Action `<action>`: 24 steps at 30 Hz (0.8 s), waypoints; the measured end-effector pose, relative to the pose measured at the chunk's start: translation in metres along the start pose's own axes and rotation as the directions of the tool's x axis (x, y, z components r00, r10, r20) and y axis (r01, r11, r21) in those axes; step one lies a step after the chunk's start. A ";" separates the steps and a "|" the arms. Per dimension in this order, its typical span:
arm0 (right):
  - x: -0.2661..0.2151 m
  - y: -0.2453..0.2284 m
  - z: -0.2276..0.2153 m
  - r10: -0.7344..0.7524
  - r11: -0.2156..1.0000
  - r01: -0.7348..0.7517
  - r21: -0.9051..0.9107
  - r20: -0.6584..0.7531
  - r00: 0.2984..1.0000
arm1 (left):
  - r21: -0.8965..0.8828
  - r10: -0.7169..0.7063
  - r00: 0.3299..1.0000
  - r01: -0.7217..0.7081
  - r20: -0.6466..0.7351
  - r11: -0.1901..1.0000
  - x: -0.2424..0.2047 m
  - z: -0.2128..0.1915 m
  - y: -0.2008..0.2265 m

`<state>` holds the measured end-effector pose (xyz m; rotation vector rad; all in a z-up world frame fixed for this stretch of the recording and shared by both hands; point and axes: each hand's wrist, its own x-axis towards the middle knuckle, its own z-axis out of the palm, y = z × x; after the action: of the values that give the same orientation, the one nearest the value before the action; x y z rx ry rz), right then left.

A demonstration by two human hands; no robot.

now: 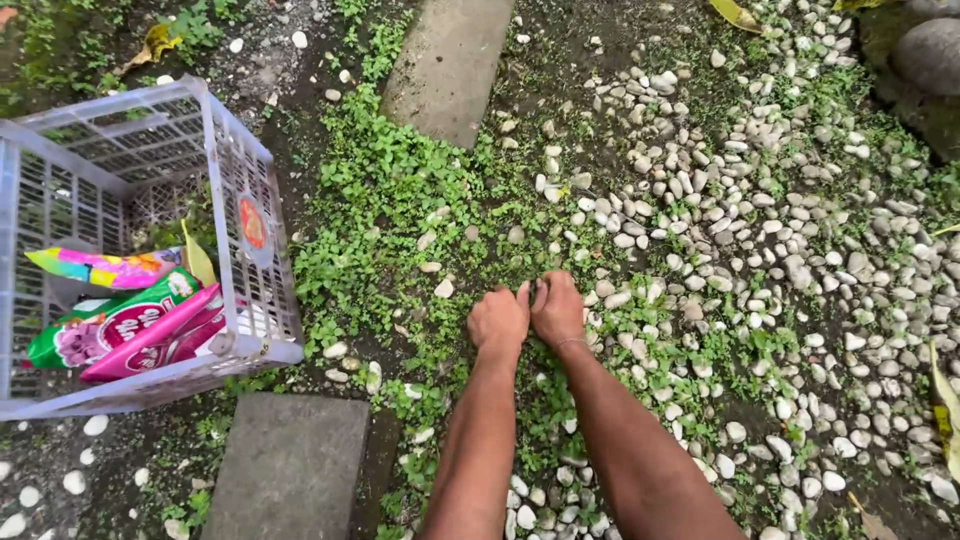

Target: Pulling out small weeds and plants from a backyard area with soil and stones and placing them in a plastic crate.

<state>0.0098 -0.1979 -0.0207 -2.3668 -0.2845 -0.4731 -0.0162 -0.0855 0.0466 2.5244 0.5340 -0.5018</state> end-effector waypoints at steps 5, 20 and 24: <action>0.000 0.005 0.003 -0.039 0.999 0.038 0.026 0.032 0.999 | 0.049 0.085 0.996 -0.083 -0.027 0.995 0.019 0.031 -0.019; 0.006 -0.017 0.001 0.328 0.944 -0.330 -0.005 0.132 0.935 | -0.408 0.044 0.971 -0.139 -0.235 0.902 0.020 0.015 -0.056; 0.008 -0.020 0.002 0.419 0.907 -0.420 -0.013 0.104 0.902 | -0.309 -0.038 0.989 -0.009 -0.146 0.951 0.009 -0.022 -0.035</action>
<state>0.0108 -0.1814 -0.0068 -2.3568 0.1804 -0.1405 -0.0193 -0.0435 0.0465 2.2674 0.6348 -0.2119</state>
